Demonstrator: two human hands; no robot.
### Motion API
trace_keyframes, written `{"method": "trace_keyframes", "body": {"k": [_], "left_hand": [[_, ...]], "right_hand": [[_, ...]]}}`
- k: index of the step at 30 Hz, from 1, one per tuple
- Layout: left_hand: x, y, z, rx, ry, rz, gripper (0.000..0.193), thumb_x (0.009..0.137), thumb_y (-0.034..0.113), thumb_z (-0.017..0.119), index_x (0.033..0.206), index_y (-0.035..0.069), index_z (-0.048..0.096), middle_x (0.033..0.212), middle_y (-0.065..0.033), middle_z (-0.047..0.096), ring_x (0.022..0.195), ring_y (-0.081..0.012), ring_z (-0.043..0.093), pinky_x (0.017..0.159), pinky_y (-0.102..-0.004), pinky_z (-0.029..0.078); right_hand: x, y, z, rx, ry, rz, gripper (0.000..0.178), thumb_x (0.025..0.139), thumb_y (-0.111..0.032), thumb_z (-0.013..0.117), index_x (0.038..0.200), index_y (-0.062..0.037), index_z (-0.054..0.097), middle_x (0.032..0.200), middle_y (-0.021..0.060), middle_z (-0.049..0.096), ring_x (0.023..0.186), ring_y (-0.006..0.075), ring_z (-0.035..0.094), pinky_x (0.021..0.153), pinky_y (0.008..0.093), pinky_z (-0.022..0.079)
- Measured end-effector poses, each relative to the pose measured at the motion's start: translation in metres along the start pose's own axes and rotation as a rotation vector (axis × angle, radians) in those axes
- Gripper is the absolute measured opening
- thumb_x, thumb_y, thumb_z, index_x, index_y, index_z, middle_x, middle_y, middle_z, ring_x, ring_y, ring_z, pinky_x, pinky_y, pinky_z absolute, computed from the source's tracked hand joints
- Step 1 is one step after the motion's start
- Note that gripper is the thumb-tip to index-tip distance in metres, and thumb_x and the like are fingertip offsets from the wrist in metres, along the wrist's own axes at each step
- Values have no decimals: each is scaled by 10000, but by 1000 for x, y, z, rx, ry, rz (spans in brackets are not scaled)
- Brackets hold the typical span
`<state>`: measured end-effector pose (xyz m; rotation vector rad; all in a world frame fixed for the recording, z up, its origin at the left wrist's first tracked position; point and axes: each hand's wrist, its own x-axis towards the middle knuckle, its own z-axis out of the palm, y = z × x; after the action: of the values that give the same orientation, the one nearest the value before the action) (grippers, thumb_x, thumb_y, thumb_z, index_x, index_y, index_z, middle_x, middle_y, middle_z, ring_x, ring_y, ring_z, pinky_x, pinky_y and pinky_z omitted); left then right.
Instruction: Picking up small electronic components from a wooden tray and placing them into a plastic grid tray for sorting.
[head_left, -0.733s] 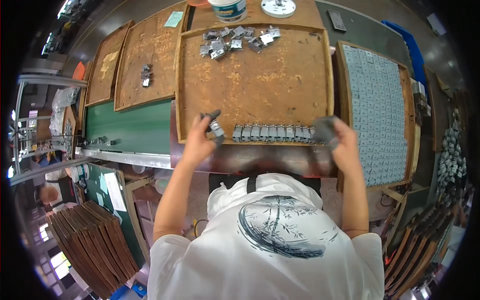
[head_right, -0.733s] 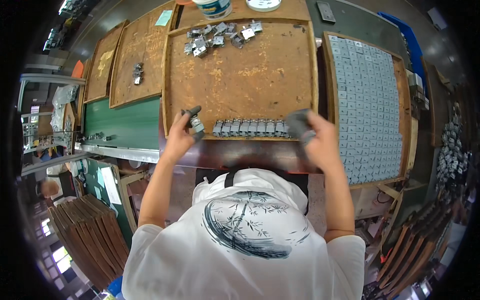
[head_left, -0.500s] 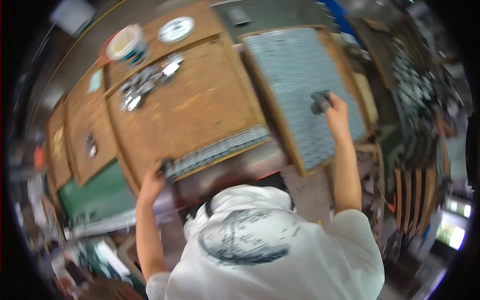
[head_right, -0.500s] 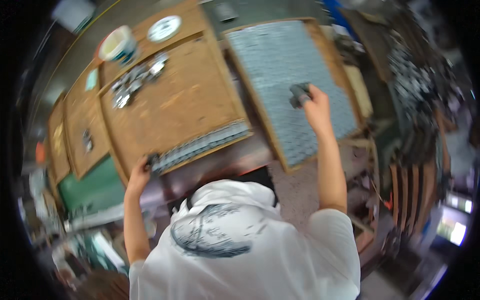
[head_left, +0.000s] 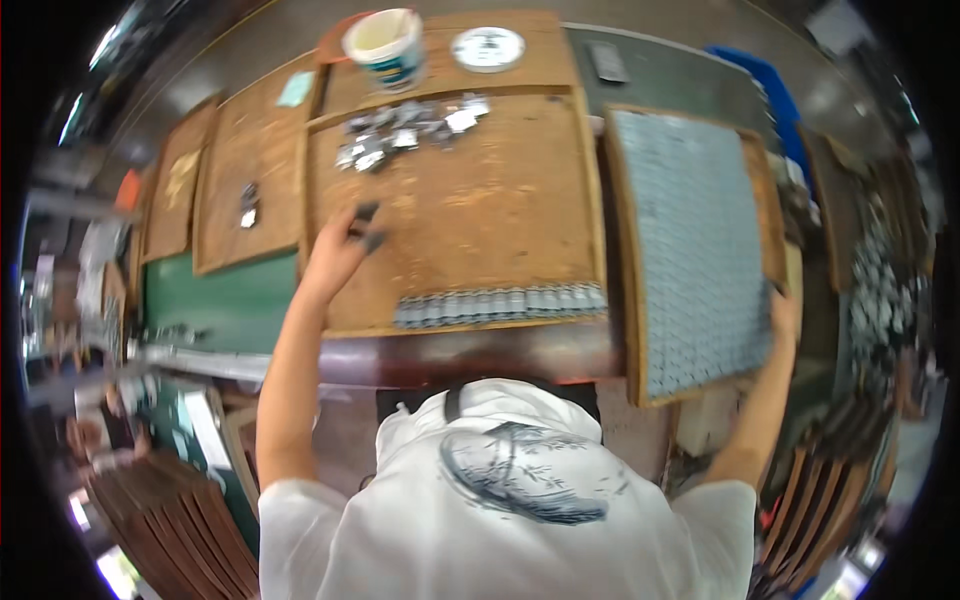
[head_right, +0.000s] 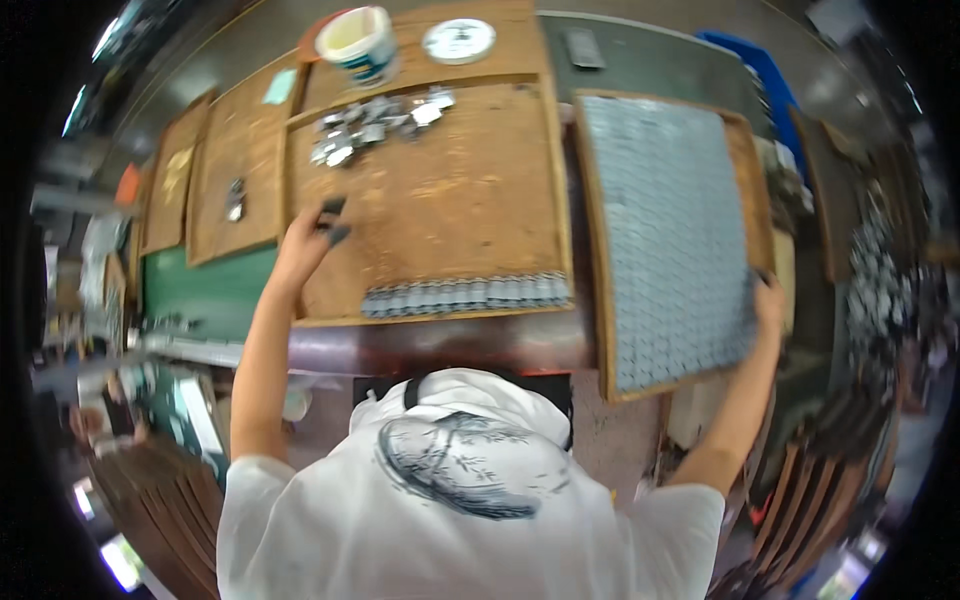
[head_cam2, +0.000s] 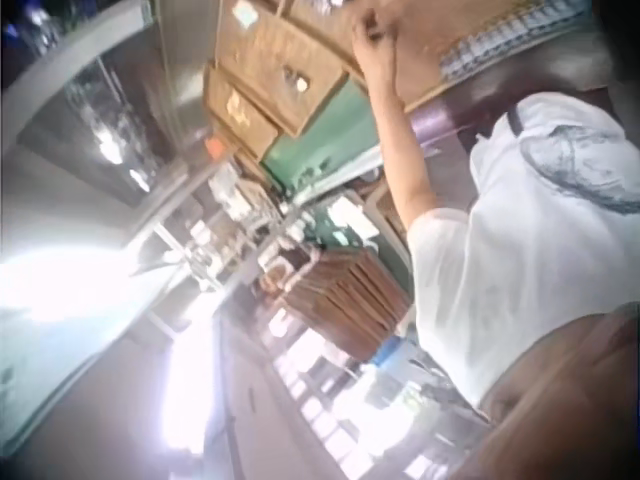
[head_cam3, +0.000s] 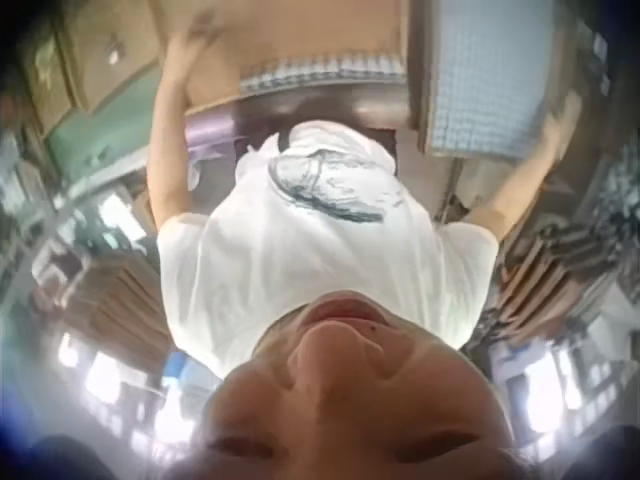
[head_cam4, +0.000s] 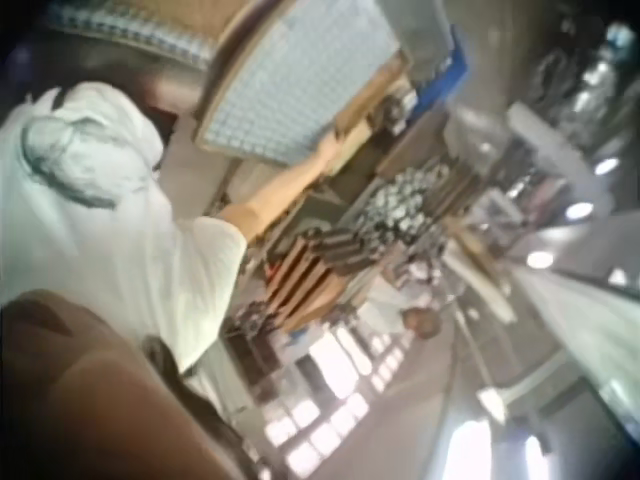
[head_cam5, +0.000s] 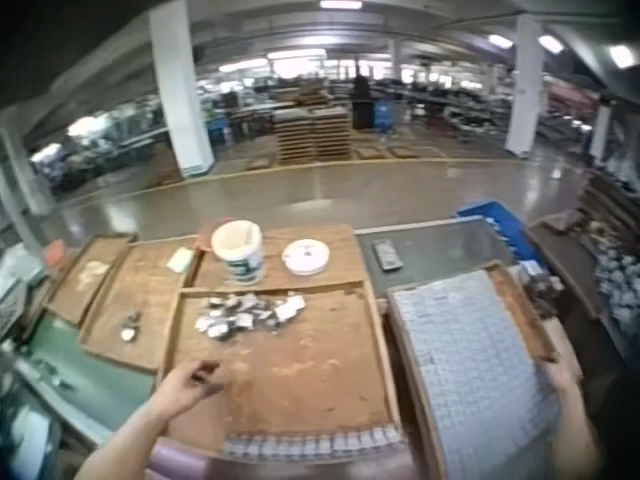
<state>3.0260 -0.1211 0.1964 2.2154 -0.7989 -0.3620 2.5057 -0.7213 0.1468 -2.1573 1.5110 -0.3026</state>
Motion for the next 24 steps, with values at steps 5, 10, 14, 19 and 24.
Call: {"method": "trace_keyframes", "body": {"k": [5, 10, 14, 19, 24], "left_hand": [[52, -8, 3, 317, 466, -124, 443, 768, 235, 782, 1095, 23, 573, 1081, -153, 581, 935, -329, 597, 783, -427, 486], [71, 0, 10, 511, 612, -172, 479, 724, 192, 750, 1142, 71, 549, 1134, -190, 530, 1057, -398, 532, 848, -484, 475], [107, 1, 7, 464, 327, -402, 448, 735, 237, 691, 1157, 115, 607, 1210, -164, 560, 1158, -360, 522, 977, -481, 441], [126, 9, -5, 372, 167, -470, 413, 783, 185, 612, 1191, 120, 591, 1219, -168, 600, 1185, -365, 537, 988, -459, 445], [133, -10, -9, 299, 84, -413, 421, 786, 188, 626, 1192, 97, 564, 1128, -185, 647, 1085, -338, 610, 927, -454, 474]], "right_hand": [[37, 39, 17, 100, -1, 8, 318, 855, -166, 614, 1115, 16, 630, 931, 99, 644, 905, 204, 588, 784, 329, 485], [2, -30, 26, 829, 300, -21, 225, 901, -178, 659, 1078, -46, 613, 928, 58, 652, 807, 166, 617, 678, 290, 501], [-55, -121, 34, 917, 152, -18, 257, 937, -181, 629, 1164, -63, 599, 999, 48, 643, 865, 180, 643, 691, 283, 521], [-113, -217, 63, 1054, -39, -142, 288, 895, -21, 622, 1182, -36, 605, 1059, 81, 652, 894, 184, 649, 724, 301, 542], [-153, -284, 104, 953, -183, -245, 223, 853, -17, 666, 1075, -23, 659, 881, 40, 672, 677, 143, 640, 594, 274, 513]]}}
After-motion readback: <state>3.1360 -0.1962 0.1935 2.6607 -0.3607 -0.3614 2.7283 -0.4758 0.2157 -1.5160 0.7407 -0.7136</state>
